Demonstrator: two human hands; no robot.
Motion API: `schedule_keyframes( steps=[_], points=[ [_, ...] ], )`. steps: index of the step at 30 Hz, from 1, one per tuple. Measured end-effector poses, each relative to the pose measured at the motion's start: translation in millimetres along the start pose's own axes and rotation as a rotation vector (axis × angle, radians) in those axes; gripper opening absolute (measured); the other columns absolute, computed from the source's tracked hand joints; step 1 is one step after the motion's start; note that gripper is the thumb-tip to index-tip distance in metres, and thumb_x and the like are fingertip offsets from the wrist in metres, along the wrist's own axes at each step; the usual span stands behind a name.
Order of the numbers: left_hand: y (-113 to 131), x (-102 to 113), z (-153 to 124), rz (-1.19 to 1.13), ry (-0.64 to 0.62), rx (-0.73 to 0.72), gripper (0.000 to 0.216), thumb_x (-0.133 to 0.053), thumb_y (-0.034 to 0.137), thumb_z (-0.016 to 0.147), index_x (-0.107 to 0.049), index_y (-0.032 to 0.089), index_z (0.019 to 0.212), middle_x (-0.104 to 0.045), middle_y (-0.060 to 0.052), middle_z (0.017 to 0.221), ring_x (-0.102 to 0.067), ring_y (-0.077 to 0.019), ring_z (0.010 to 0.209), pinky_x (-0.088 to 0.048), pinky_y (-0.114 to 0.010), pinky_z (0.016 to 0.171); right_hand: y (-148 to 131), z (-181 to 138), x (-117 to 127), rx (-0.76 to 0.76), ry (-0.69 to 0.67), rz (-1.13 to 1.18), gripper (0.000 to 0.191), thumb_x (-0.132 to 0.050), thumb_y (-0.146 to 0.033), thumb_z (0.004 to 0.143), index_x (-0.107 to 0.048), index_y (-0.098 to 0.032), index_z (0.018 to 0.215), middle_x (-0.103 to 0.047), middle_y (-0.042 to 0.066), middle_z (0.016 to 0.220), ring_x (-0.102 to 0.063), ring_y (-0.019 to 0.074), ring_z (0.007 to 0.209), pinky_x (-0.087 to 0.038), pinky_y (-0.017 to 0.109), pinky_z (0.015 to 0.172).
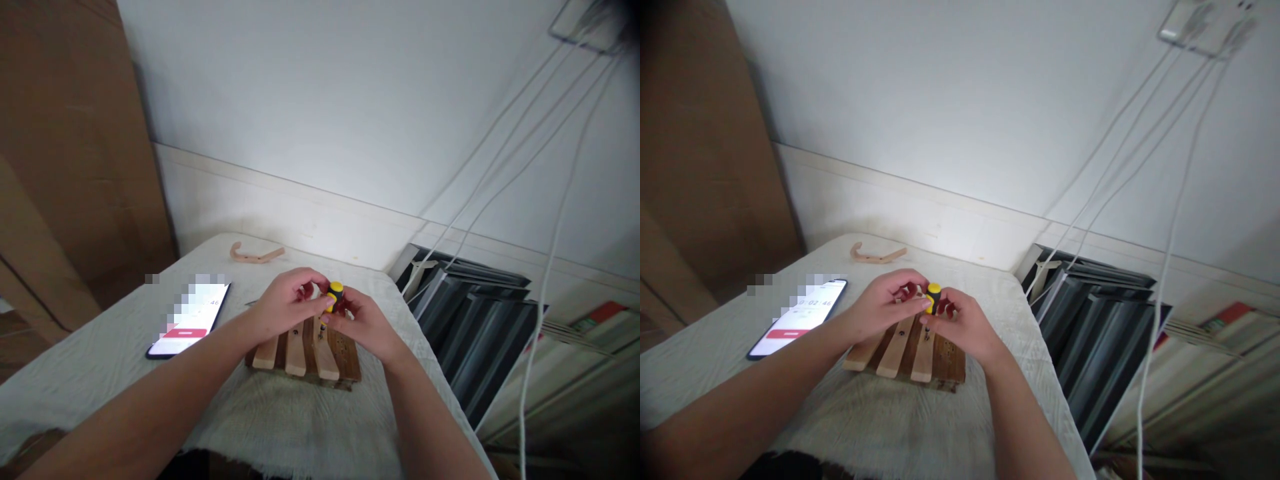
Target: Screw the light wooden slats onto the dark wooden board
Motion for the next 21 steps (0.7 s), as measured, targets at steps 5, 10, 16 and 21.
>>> schedule_keyframes(
  steps=[5, 10, 16, 21],
  points=[
    [0.4, 0.4, -1.8, -0.024, -0.013, -0.015, 0.020, -0.062, 0.028, 0.081, -0.062, 0.014, 0.095, -0.057, 0.000, 0.076, -0.048, -0.0093, 0.063, -0.039, -0.021, 0.056, -2.9, -1.1, 1.1, 0.075, -0.077, 0.044, 0.013, -0.061, -0.031, 0.082, -0.066, -0.019, 0.085, -0.064, 0.002, 0.078, -0.056, 0.0160, 0.072, -0.044, 0.029, 0.067],
    [2.3, 1.4, -3.4, 0.020, -0.006, 0.027, 0.017, -0.065, 0.029, 0.079, -0.063, 0.014, 0.086, -0.057, 0.000, 0.072, -0.045, -0.0085, 0.060, -0.037, -0.020, 0.054, -1.7, 0.0, 1.1, 0.004, -0.021, -0.053, 0.016, -0.068, -0.033, 0.076, -0.063, -0.019, 0.080, -0.059, -0.001, 0.070, -0.050, 0.0134, 0.064, -0.040, 0.025, 0.059],
    [4.6, -0.7, -3.8, 0.000, -0.027, 0.003, 0.017, -0.063, 0.028, 0.081, -0.063, 0.014, 0.091, -0.057, 0.001, 0.074, -0.044, -0.0081, 0.061, -0.037, -0.020, 0.055, -2.2, -0.6, 3.7, 0.077, -0.042, 0.003, 0.016, -0.059, -0.034, 0.082, -0.062, -0.018, 0.078, -0.061, 0.001, 0.073, -0.054, 0.0162, 0.071, -0.043, 0.028, 0.065],
    [3.0, -2.9, -1.8, 0.011, -0.045, 0.011, 0.020, -0.070, 0.029, 0.074, -0.061, 0.014, 0.085, -0.056, 0.001, 0.073, -0.044, -0.0081, 0.061, -0.037, -0.020, 0.055, -4.7, -0.7, 3.4, 0.085, -0.010, -0.003, 0.015, -0.063, -0.032, 0.079, -0.063, -0.018, 0.077, -0.060, 0.000, 0.069, -0.053, 0.0147, 0.066, -0.041, 0.027, 0.061]
  ],
)
Point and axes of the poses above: each hand's wrist, its own z-axis towards the middle knuckle, its own x-axis out of the back of the hand, y = z × x, the point moved 2 cm from there along z, towards the middle knuckle
